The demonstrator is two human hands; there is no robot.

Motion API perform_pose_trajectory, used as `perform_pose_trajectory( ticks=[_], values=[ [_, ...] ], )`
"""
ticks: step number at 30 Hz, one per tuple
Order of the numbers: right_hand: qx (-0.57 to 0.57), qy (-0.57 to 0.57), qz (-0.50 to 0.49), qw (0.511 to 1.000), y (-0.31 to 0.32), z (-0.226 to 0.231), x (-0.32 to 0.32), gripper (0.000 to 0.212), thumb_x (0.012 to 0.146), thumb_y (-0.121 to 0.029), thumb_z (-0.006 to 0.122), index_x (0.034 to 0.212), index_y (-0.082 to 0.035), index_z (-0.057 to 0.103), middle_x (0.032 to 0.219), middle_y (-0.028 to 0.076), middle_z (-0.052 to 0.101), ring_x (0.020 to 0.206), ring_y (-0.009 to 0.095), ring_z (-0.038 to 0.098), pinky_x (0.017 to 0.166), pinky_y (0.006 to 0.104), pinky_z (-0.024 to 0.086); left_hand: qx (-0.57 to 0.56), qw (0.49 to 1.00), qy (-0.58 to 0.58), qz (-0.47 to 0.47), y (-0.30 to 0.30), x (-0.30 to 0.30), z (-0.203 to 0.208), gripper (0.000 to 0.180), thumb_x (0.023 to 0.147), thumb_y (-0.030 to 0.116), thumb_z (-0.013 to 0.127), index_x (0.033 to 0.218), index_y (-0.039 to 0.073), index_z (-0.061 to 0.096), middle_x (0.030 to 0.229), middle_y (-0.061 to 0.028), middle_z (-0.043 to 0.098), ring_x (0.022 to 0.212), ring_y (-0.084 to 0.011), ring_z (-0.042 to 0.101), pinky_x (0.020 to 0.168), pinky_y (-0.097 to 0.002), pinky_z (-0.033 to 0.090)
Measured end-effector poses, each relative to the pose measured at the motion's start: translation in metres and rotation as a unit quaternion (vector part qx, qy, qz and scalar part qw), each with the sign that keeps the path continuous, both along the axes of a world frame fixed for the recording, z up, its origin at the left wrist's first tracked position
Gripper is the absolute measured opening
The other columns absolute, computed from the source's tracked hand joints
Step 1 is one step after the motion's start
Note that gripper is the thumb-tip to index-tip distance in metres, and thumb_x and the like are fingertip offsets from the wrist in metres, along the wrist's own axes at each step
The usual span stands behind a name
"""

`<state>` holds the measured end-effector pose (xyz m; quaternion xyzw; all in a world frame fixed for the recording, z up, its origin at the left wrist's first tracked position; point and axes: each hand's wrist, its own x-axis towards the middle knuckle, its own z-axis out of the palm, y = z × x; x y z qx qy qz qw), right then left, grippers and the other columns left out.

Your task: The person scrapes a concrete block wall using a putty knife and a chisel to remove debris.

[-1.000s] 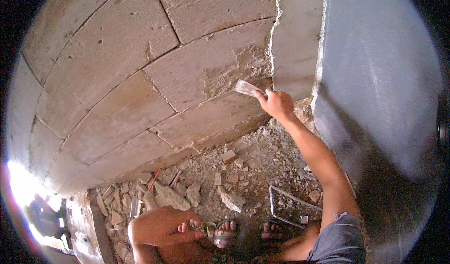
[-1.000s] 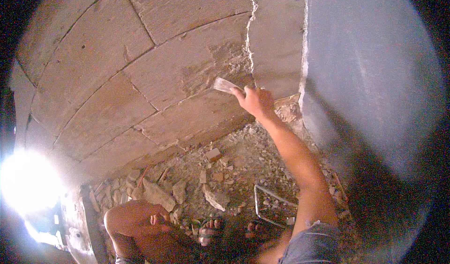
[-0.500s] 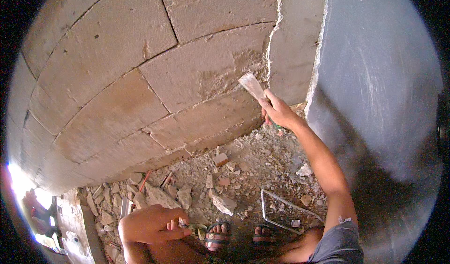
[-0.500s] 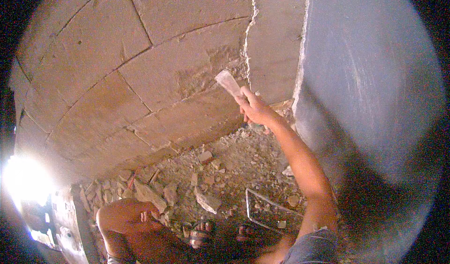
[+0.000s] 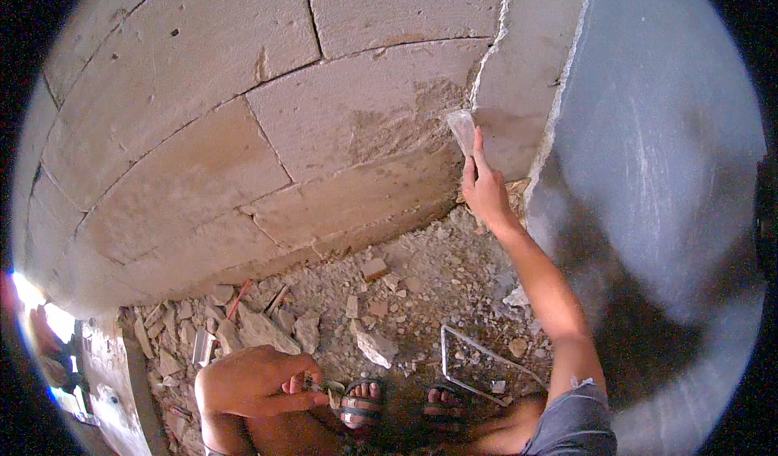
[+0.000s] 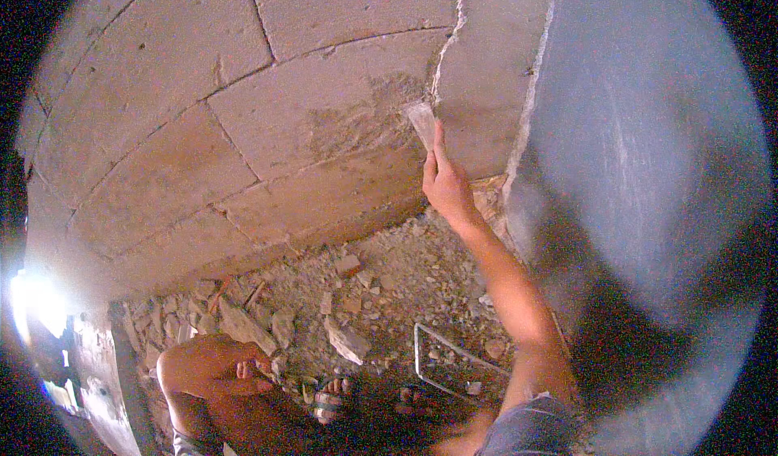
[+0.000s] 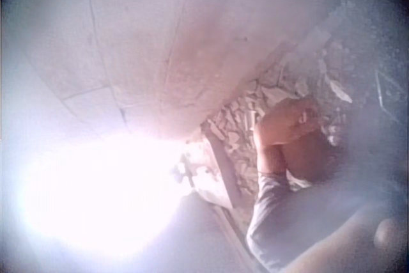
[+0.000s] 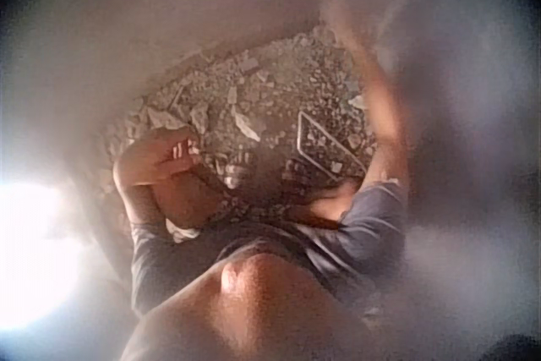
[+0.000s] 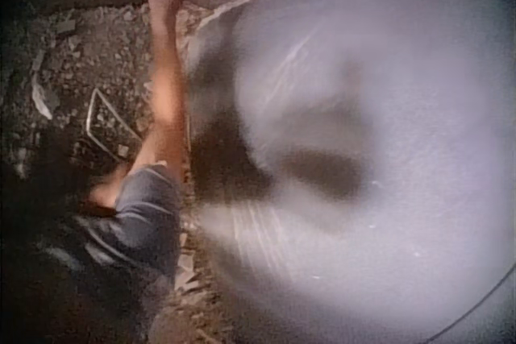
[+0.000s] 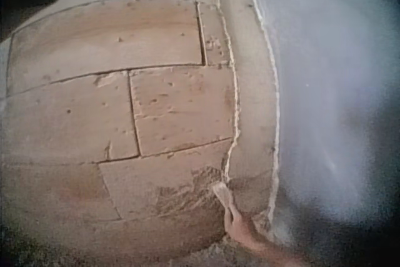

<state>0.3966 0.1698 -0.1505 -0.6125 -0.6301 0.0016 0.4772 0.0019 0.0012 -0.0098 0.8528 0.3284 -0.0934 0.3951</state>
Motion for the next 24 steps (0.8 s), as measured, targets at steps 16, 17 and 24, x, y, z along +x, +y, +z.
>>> perform_pose_trajectory(
  ticks=[16,17,24],
  values=[
    [-0.051,-0.016,-0.023,0.998,-0.004,0.008,-0.001,0.053,0.097,-0.017,0.048,0.147,-0.012,0.03,0.079,0.024,0.065,0.066,0.029,0.066,0.06,0.0399,0.048,0.018,1.0,0.009,-0.01,-0.003,0.004,0.008,0.033,0.092,0.04,0.058,0.1,0.008,0.056,0.067,-0.0103,0.062,0.065,-0.032,0.065,0.056,-0.0403,0.05],
    [-0.002,0.011,-0.003,1.0,-0.001,0.012,0.006,0.057,0.097,-0.021,0.047,0.148,-0.013,0.025,0.08,0.026,0.064,0.069,0.036,0.065,0.061,0.0433,0.048,0.019,1.0,0.008,-0.004,-0.003,0.003,0.008,0.032,0.092,0.04,0.057,0.1,0.009,0.056,0.067,-0.0101,0.062,0.064,-0.032,0.064,0.056,-0.0404,0.049],
    [0.14,0.051,-0.047,0.988,0.001,0.004,0.007,0.058,0.095,-0.011,0.049,0.147,-0.004,0.025,0.071,0.022,0.064,0.063,0.039,0.063,0.054,0.0452,0.046,0.029,0.999,-0.01,-0.016,-0.003,0.005,0.006,0.033,0.092,0.041,0.057,0.102,0.01,0.055,0.066,-0.0102,0.061,0.063,-0.0317,0.064,0.055,-0.0403,0.049]
  ],
)
